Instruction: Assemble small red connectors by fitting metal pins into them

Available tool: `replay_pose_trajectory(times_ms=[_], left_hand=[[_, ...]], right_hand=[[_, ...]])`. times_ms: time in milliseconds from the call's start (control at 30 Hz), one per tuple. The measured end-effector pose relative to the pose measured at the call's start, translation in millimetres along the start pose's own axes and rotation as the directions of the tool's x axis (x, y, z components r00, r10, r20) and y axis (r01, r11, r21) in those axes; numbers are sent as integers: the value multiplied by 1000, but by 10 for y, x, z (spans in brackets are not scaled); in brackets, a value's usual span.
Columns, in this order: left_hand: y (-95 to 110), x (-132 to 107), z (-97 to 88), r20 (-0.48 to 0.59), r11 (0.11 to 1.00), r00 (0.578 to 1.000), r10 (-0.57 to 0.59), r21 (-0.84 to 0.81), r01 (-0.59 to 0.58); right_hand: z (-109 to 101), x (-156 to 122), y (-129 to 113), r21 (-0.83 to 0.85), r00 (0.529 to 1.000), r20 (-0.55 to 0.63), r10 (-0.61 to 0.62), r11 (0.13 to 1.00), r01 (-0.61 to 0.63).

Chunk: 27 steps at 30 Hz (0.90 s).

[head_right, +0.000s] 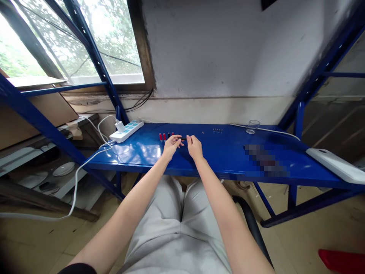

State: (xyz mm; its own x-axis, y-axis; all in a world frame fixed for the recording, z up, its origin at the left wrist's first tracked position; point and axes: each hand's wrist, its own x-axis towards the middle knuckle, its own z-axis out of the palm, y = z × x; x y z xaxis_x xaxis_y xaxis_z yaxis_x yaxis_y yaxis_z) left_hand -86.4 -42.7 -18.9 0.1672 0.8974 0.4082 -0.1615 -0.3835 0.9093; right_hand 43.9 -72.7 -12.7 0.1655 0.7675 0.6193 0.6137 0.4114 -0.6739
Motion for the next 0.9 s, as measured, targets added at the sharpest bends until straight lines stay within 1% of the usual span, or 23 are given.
replay_pose_trajectory(times_ms=[200,467,633,767,900], left_hand=[[66,-89,-30,12,998,998,-58,-22,58],[87,-108,-11,-6,995,995,-98,4,98],[41,-92,-5,4,995,995,-96,24,96],[-12,-80,-17,-4,996,998,-70,52,70],[-17,-84,-25,-24,991,999,-46,125,49]], right_hand=[[-3,-13,1,8,1000,19,-21,1000,21],[6,-12,21,24,999,47,-25,999,24],[18,-11,28,40,999,51,-10,999,8],[19,-14,19,47,998,57,-10,999,8],[20,-19,11,47,998,60,-15,999,12]])
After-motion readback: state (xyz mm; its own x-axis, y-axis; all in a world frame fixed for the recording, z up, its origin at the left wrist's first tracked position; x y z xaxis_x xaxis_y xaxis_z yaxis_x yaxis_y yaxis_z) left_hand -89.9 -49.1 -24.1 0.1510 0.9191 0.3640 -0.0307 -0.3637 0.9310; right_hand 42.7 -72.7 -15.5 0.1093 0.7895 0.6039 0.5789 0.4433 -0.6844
